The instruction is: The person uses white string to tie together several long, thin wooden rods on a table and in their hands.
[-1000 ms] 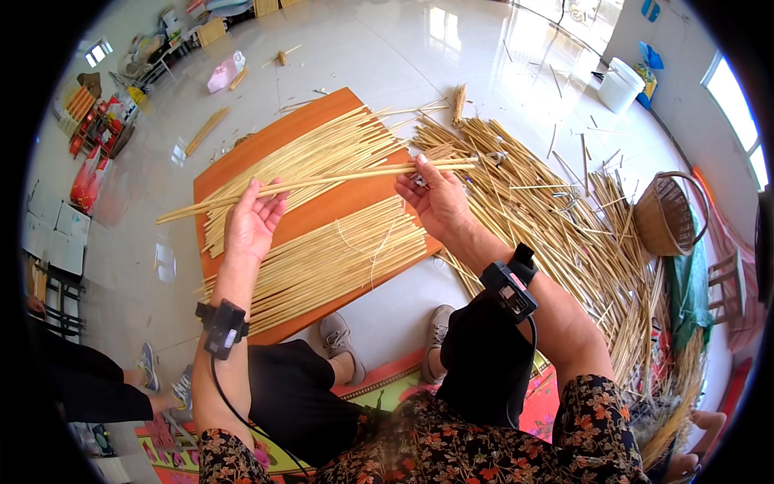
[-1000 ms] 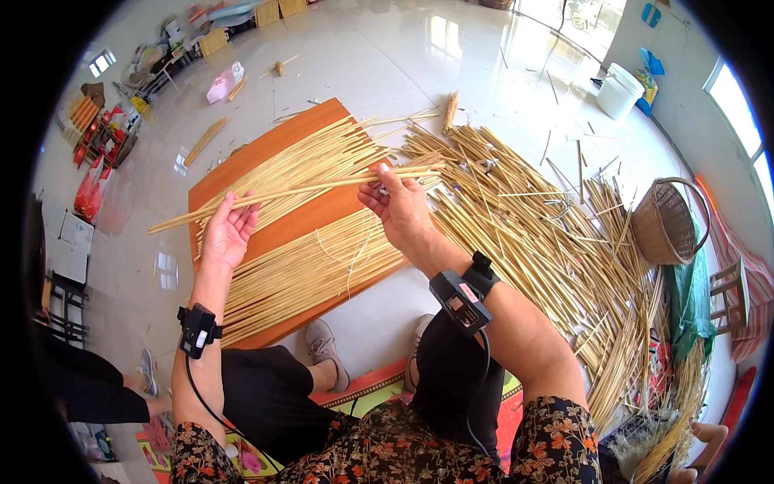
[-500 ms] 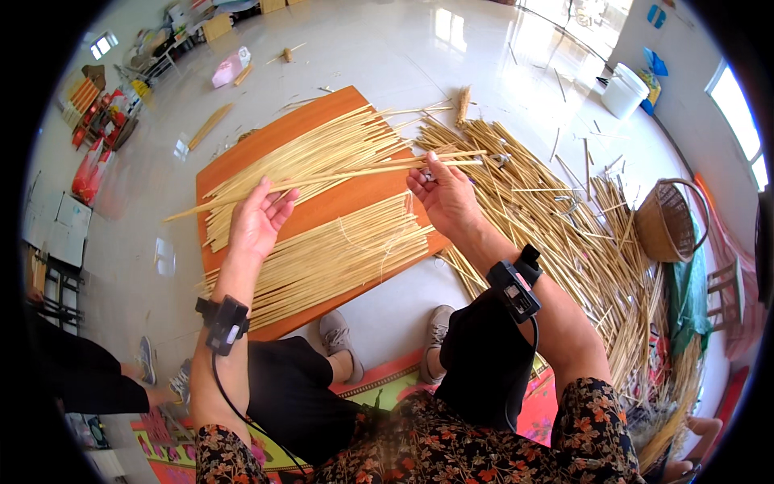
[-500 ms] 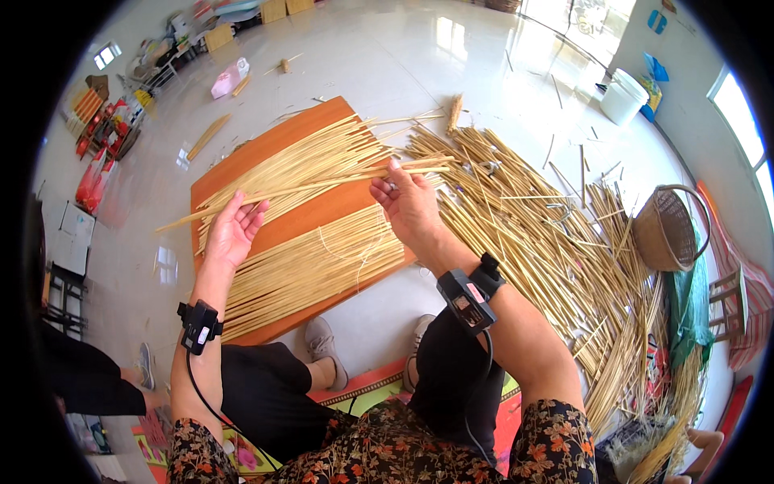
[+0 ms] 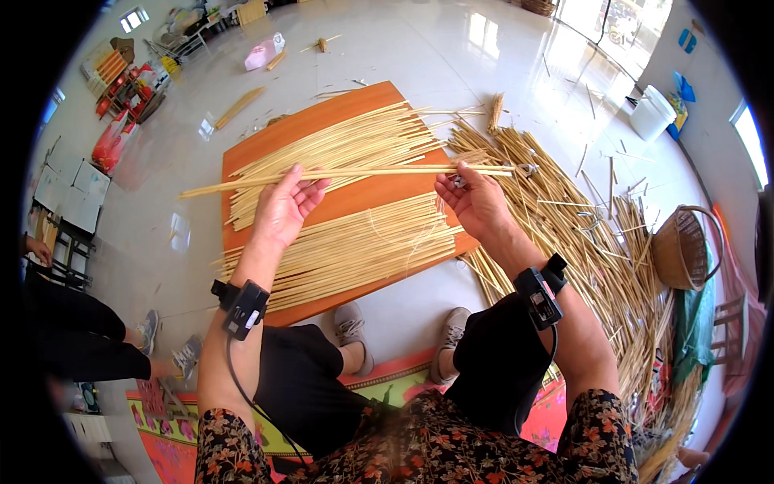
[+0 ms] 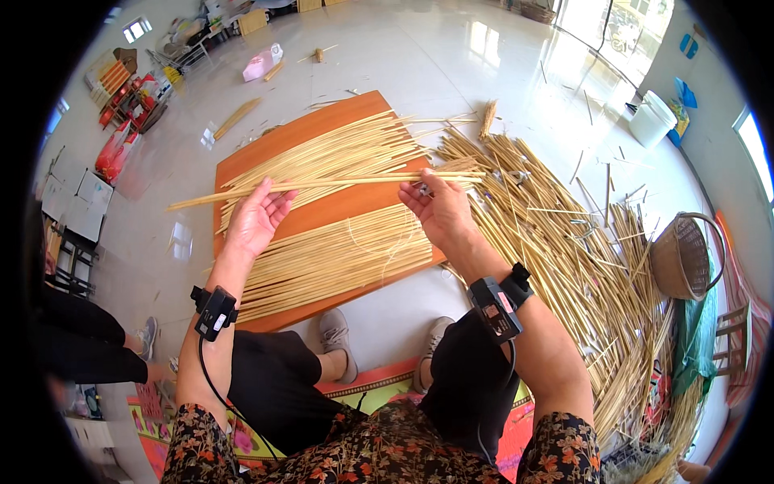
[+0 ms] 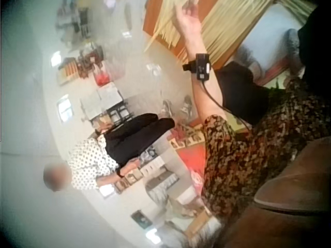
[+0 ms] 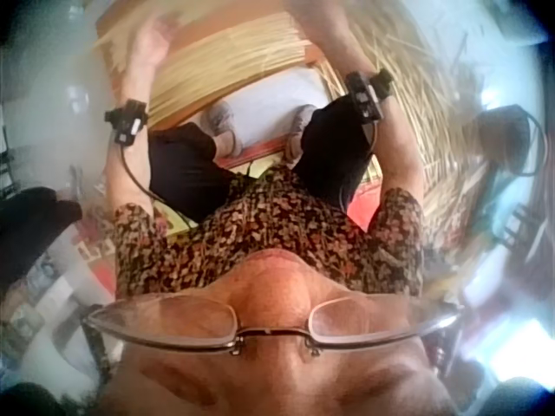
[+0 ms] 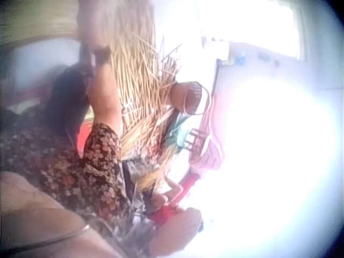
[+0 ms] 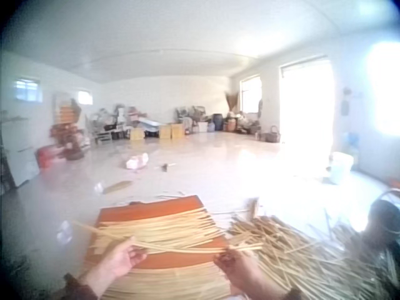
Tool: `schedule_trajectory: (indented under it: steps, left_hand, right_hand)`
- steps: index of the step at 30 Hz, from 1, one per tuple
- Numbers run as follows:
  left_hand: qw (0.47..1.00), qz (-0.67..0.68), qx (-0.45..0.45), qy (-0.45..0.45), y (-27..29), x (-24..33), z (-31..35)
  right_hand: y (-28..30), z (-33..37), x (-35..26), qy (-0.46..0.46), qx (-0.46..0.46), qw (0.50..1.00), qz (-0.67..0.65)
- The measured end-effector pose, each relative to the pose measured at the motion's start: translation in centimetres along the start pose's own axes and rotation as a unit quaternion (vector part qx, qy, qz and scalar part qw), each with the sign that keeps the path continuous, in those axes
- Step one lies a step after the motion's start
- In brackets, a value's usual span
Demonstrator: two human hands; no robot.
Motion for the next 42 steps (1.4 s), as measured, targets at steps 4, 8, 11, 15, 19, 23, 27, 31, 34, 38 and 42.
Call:
schedule_trajectory:
  steps: [4,8,11,15,19,23,27,31,34,38,42]
  left_hand:
    - [1.0,-0.008,-0.008,-0.025,0.2,0.0,0.1]
    - [0.997,0.016,-0.057,-0.056,0.1,-0.5,0.1]
    - [0.996,0.005,-0.068,-0.061,-1.3,-0.3,0.4]
    - [0.995,0.008,-0.076,-0.066,-1.9,0.4,0.9]
    - [0.994,-0.016,-0.063,-0.093,-0.9,1.5,1.3]
    - [0.994,-0.013,-0.057,-0.093,-0.4,1.3,1.7]
    - [0.994,-0.006,-0.056,-0.09,-0.1,1.1,1.7]
    - [0.995,-0.01,-0.047,-0.093,0.5,1.3,2.0]
    - [0.993,0.003,-0.056,-0.103,-0.4,1.2,1.1]
    - [0.995,0.025,-0.037,-0.091,0.9,0.9,0.7]
    - [0.996,0.021,-0.033,-0.086,2.4,0.7,0.6]
  right_hand:
    - [-0.5,-0.3,0.6,-0.004,-0.001,0.999,-0.054]
    - [0.4,-1.7,1.8,-0.008,-0.022,0.999,-0.046]
    - [2.4,-2.3,1.4,0.0,-0.017,1.0,0.012]
    - [3.2,-1.7,0.6,-0.001,0.013,1.0,0.021]
    - [3.6,-1.6,0.6,-0.025,0.021,0.999,0.017]
    - [3.9,-1.8,0.7,-0.031,0.019,0.999,0.018]
    - [4.0,-2.0,1.0,-0.037,0.022,0.999,0.025]
    - [3.7,-2.2,1.5,-0.035,0.025,0.999,0.028]
    - [4.4,-2.1,0.4,-0.013,0.017,0.999,0.035]
    - [3.0,-2.1,0.8,0.003,0.01,0.999,0.031]
    - [1.3,-1.8,1.0,0.028,-0.02,0.998,0.043]
Point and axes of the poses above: each hand's wrist, its own z-axis away from the middle knuckle, its own y-axis out of the back of the hand, x = y × z, the point moved 7 cm from there along -z, towards the middle knuckle, and after that the axes turned 8 degrees about -x, right-handed, at the moved point
